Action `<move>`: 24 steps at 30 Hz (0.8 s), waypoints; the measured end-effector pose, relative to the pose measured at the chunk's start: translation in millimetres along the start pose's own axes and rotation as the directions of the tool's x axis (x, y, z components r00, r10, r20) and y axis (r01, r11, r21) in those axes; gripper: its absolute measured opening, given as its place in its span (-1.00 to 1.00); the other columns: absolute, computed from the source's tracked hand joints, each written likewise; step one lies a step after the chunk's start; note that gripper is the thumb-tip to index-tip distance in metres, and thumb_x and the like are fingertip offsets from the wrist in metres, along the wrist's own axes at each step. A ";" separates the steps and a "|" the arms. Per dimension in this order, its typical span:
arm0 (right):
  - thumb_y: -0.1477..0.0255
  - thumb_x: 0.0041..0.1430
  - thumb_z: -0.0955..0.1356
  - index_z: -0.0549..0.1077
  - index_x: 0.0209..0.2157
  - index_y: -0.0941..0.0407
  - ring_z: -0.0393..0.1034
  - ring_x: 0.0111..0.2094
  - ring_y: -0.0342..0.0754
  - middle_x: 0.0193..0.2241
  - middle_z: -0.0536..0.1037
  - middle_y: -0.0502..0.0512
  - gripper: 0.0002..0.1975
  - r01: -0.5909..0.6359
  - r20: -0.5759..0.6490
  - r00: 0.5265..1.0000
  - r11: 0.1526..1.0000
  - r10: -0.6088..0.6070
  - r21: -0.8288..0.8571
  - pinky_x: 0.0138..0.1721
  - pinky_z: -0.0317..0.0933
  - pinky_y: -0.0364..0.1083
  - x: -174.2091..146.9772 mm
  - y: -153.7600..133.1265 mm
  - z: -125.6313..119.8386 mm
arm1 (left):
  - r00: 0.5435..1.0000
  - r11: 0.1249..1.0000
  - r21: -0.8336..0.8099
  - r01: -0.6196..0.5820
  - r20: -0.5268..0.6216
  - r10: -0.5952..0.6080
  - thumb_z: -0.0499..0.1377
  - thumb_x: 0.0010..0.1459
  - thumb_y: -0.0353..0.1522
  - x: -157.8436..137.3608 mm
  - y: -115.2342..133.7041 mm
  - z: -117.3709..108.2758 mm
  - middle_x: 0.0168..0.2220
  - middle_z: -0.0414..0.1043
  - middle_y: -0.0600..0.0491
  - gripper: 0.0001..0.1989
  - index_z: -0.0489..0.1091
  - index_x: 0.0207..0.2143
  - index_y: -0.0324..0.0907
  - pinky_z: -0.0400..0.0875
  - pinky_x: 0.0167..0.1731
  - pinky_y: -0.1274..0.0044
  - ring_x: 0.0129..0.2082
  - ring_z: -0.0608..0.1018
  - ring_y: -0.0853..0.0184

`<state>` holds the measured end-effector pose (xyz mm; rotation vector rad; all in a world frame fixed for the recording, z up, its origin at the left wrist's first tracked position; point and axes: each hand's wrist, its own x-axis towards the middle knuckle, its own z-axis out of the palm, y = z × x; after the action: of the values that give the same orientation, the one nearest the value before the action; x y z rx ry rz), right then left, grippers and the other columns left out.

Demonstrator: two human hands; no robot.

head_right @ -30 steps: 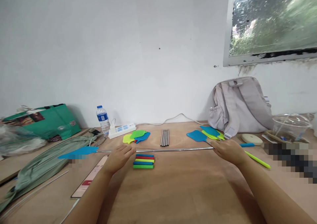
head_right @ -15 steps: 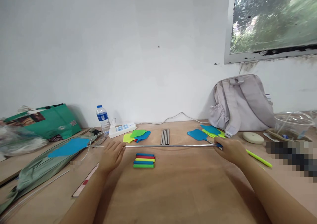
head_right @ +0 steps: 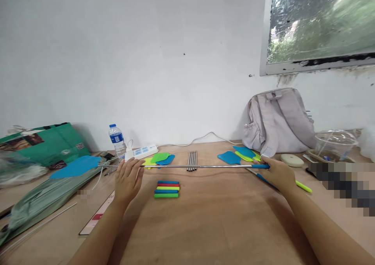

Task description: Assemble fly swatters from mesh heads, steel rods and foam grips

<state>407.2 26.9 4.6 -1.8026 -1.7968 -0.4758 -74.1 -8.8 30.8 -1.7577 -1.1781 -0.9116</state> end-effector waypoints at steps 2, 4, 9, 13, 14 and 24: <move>0.11 -0.01 0.22 0.28 -0.62 0.03 0.28 -0.61 -0.03 -0.64 0.44 0.08 -0.69 0.001 -0.010 1.000 0.999 -0.002 -0.039 -0.64 -0.17 -0.14 0.2 4.7 0.3 | 0.990 0.998 0.022 0.054 -0.133 -0.051 0.01 0.10 -0.44 -1.0 3.4 1.3 -0.12 0.26 -0.10 -0.68 0.17 -0.05 -0.17 0.05 0.03 0.20 0.01 0.26 0.18; 0.10 0.01 0.20 0.30 -0.61 0.03 0.28 -0.61 -0.02 -0.62 0.46 0.09 -0.67 -0.031 -0.002 1.000 0.997 0.030 -0.074 -0.64 -0.17 -0.14 -0.1 6.2 -1.0 | 0.953 0.985 -0.014 0.171 -0.252 -0.169 0.05 0.06 -0.41 -2.7 6.2 2.7 -0.12 0.19 -0.16 -0.65 0.14 -0.06 -0.22 0.11 -0.02 0.18 0.01 0.24 0.13; 0.06 0.06 0.12 0.32 -0.59 0.04 0.27 -0.59 -0.01 -0.60 0.46 0.12 -0.59 -0.091 0.027 0.995 0.991 0.094 -0.099 -0.63 -0.14 -0.14 -0.4 -0.7 -8.6 | 0.658 0.620 -0.486 0.616 -0.116 -0.744 0.14 -0.06 -0.34 -5.8 8.2 11.4 -0.31 0.14 0.00 -0.78 0.13 -0.38 -0.15 0.17 -0.12 0.18 -0.17 0.26 0.18; 0.04 0.07 0.10 0.31 -0.58 0.04 0.29 -0.55 0.00 -0.57 0.47 0.13 -0.57 -0.120 0.085 0.988 0.988 0.128 -0.102 -0.62 -0.11 -0.14 0.7 -3.0 -12.2 | 0.406 0.147 -0.736 0.660 0.185 -0.895 -0.02 0.00 -0.24 -3.3 1.8 20.3 -0.47 0.11 0.15 -0.85 0.06 -0.46 -0.12 0.33 -0.33 0.34 -0.46 0.34 0.37; 0.04 0.07 0.09 0.31 -0.58 0.04 0.29 -0.55 0.00 -0.56 0.47 0.13 -0.57 -0.123 0.095 0.987 0.987 0.133 -0.102 -0.62 -0.11 -0.15 0.9 -3.0 -12.5 | 0.410 0.091 -0.756 0.648 0.246 -0.878 -0.08 0.02 -0.21 -2.0 -0.8 20.7 -0.51 0.12 0.16 -0.83 0.07 -0.47 -0.12 0.35 -0.39 0.37 -0.51 0.36 0.38; 0.09 -0.08 0.23 0.25 -0.56 0.02 0.24 -0.55 0.00 -0.60 0.39 0.03 -0.71 -0.271 0.081 0.959 0.963 0.270 -0.007 -0.59 -0.07 -0.14 4.1 8.8 1.7 | 0.075 -0.696 -0.713 -0.086 0.692 -0.718 -0.20 0.03 -0.27 9.4 -17.6 3.2 -0.65 0.15 0.11 -0.74 0.10 -0.60 -0.18 0.32 -0.53 0.50 -0.62 0.33 0.40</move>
<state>415.8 31.6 4.6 -2.0524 -1.5669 -0.2941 -87.5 1.6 41.9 -0.3038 -0.8345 -3.9972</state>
